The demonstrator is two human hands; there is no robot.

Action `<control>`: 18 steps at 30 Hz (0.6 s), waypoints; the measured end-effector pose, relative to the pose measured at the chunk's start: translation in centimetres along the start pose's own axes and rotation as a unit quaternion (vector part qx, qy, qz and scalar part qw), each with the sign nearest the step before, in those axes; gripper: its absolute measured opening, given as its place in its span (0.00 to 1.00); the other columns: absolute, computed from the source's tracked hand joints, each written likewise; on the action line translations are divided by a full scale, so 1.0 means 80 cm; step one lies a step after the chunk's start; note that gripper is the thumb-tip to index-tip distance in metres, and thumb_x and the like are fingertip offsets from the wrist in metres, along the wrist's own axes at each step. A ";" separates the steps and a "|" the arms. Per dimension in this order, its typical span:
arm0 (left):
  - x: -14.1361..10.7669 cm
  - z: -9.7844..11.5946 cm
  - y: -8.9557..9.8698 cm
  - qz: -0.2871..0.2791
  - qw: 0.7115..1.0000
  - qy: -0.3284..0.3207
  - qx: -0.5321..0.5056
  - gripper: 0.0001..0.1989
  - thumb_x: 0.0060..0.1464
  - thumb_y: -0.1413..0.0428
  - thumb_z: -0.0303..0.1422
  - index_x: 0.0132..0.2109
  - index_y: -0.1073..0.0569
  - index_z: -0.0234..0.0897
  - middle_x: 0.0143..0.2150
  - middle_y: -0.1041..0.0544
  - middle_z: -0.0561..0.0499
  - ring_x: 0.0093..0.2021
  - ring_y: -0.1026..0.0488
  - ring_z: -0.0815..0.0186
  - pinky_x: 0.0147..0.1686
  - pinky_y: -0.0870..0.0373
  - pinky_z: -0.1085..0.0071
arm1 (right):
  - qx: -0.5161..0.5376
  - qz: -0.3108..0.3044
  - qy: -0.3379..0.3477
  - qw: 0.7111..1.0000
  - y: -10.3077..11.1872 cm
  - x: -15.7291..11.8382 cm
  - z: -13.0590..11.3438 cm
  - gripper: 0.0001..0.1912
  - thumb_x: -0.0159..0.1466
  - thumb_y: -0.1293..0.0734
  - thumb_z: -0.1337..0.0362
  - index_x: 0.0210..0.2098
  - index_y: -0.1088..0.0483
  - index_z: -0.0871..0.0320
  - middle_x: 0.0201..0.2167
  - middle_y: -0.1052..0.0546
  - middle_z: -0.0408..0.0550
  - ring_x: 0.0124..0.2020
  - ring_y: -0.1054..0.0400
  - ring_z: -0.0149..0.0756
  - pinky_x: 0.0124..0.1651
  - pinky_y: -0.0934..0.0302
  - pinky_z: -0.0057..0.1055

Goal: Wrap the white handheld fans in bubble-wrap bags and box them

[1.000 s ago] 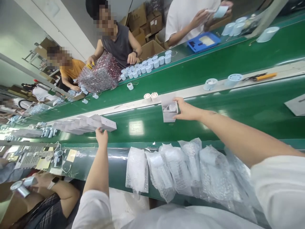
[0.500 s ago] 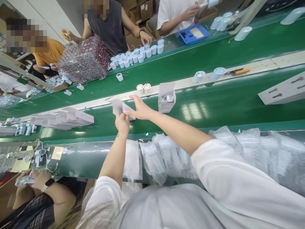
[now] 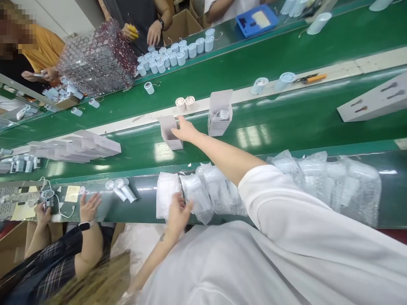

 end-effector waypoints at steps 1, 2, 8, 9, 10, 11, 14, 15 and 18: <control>-0.010 0.002 -0.031 -0.029 0.999 0.017 0.006 0.28 0.51 0.41 0.44 0.54 0.37 0.35 0.44 0.26 0.43 0.38 0.26 0.61 0.40 0.30 0.66 | -0.002 -0.004 0.002 1.000 0.000 -0.001 -0.004 0.37 0.57 0.33 0.59 0.62 0.46 0.63 0.55 0.31 0.61 0.51 0.33 0.50 0.55 0.39 0.45; -0.016 0.005 -0.056 -0.037 0.999 0.034 0.021 0.31 0.48 0.39 0.44 0.55 0.37 0.34 0.47 0.28 0.40 0.44 0.27 0.58 0.43 0.31 0.64 | -0.003 -0.004 0.006 1.000 -0.001 -0.002 -0.006 0.37 0.57 0.33 0.59 0.62 0.46 0.63 0.55 0.31 0.61 0.52 0.33 0.50 0.55 0.39 0.46; -0.004 0.018 -0.082 0.054 0.997 0.042 0.037 0.17 0.44 0.39 0.32 0.42 0.34 0.35 0.43 0.31 0.42 0.50 0.32 0.53 0.53 0.37 0.57 | 0.006 0.014 0.040 0.999 -0.001 -0.009 -0.004 0.36 0.57 0.33 0.58 0.61 0.44 0.62 0.56 0.30 0.60 0.53 0.33 0.51 0.57 0.41 0.46; -0.006 0.018 -0.074 0.073 0.997 0.036 0.017 0.17 0.43 0.40 0.30 0.41 0.34 0.35 0.42 0.31 0.43 0.49 0.32 0.54 0.53 0.37 0.57 | 0.011 0.016 0.045 0.999 -0.001 -0.009 -0.002 0.35 0.57 0.33 0.58 0.61 0.45 0.62 0.56 0.30 0.60 0.53 0.33 0.50 0.56 0.41 0.46; -0.010 0.019 -0.065 0.087 0.996 0.028 -0.015 0.17 0.43 0.41 0.29 0.42 0.34 0.36 0.42 0.30 0.44 0.49 0.32 0.55 0.52 0.37 0.58 | 0.018 0.018 0.048 0.999 -0.002 -0.010 0.001 0.35 0.57 0.34 0.58 0.61 0.45 0.62 0.56 0.30 0.60 0.52 0.33 0.50 0.56 0.41 0.46; -0.015 0.020 -0.055 0.092 0.994 0.020 -0.058 0.18 0.44 0.41 0.28 0.44 0.35 0.36 0.43 0.30 0.45 0.48 0.31 0.57 0.51 0.36 0.60 | 0.025 0.022 0.051 0.998 -0.003 -0.009 0.004 0.35 0.57 0.34 0.58 0.60 0.46 0.62 0.56 0.30 0.60 0.52 0.33 0.50 0.56 0.41 0.46; -0.021 0.033 -0.019 0.055 0.980 -0.007 -0.192 0.17 0.50 0.44 0.32 0.48 0.35 0.37 0.40 0.28 0.49 0.41 0.29 0.64 0.43 0.32 0.68 | 0.048 0.041 0.068 0.996 -0.006 -0.005 0.010 0.32 0.58 0.36 0.58 0.58 0.47 0.63 0.55 0.30 0.62 0.52 0.32 0.50 0.55 0.40 0.45; -0.017 0.043 -0.001 0.041 0.976 -0.020 -0.212 0.15 0.52 0.45 0.34 0.47 0.34 0.37 0.38 0.27 0.50 0.39 0.28 0.66 0.41 0.32 0.70 | 0.053 0.045 0.074 0.995 -0.007 -0.003 0.011 0.30 0.58 0.37 0.58 0.57 0.47 0.62 0.54 0.29 0.62 0.51 0.32 0.49 0.54 0.40 0.44; 0.017 0.097 0.076 0.067 0.976 -0.111 -0.175 0.14 0.52 0.43 0.37 0.44 0.31 0.38 0.39 0.26 0.50 0.39 0.28 0.66 0.42 0.32 0.71 | 0.051 0.042 0.077 0.995 -0.010 0.004 0.016 0.22 0.60 0.39 0.57 0.51 0.44 0.58 0.48 0.27 0.58 0.48 0.31 0.49 0.52 0.38 0.45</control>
Point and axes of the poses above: each hand's wrist, its own x-axis towards the middle knuckle, its own y-axis out of the back of the hand, z = x × y, the point moved 7 cm from there along x, towards the middle knuckle
